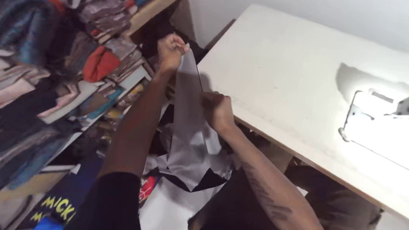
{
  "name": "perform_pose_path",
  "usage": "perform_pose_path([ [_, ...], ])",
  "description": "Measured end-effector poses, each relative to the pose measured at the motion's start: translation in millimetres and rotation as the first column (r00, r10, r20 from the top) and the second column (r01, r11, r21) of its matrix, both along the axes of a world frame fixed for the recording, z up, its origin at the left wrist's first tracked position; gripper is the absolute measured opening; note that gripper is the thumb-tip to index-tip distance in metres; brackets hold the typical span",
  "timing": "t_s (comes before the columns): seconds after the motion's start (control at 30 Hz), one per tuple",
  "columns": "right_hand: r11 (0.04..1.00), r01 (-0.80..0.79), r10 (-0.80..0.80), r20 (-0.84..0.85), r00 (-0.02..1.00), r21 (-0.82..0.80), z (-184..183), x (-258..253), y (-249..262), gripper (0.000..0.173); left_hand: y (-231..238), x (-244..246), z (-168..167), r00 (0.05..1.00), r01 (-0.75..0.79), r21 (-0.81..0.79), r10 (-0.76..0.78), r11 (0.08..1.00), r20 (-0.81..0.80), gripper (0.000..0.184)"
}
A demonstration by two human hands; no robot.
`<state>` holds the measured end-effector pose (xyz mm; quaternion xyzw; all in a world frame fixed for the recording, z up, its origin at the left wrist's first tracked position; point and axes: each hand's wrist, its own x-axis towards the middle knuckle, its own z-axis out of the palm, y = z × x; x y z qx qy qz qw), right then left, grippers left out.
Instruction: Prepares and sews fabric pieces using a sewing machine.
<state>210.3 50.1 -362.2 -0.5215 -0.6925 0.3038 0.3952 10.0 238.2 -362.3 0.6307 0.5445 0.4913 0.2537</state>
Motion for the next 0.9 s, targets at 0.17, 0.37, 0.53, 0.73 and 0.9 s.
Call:
perform_pose_path([
  [0.17, 0.978, 0.155, -0.162, -0.039, 0.986, -0.138, -10.5, 37.1, 25.1, 0.020, 56.0, 104.8, -4.8, 0.947, 0.175, -0.080, -0.191, 0.981, -0.259, 0.018],
  [0.37, 0.940, 0.334, -0.337, -0.338, 0.878, -0.070, -25.7, 136.1, -17.3, 0.018, 46.4, 266.2, -14.5, 0.801, 0.538, -0.087, -0.541, 0.838, -0.257, 0.016],
  [0.53, 0.890, 0.455, -0.416, -0.405, 0.814, -0.001, -32.0, 227.5, -138.1, 0.020, -44.0, 395.5, -11.2, 0.566, 0.818, 0.002, -0.803, 0.576, -0.185, 0.011],
  [0.73, 0.804, 0.591, -0.573, -0.349, 0.742, -0.063, -42.1, 259.2, -250.8, 0.016, -140.4, 462.7, -12.8, 0.410, 0.906, -0.046, -0.900, 0.420, -0.146, 0.015],
  [0.9, 0.768, 0.636, -0.611, -0.375, 0.697, -0.069, -51.5, 270.4, -257.3, 0.018, -147.7, 479.6, -7.0, 0.452, 0.829, -0.156, -0.809, 0.537, -0.377, 0.021],
])
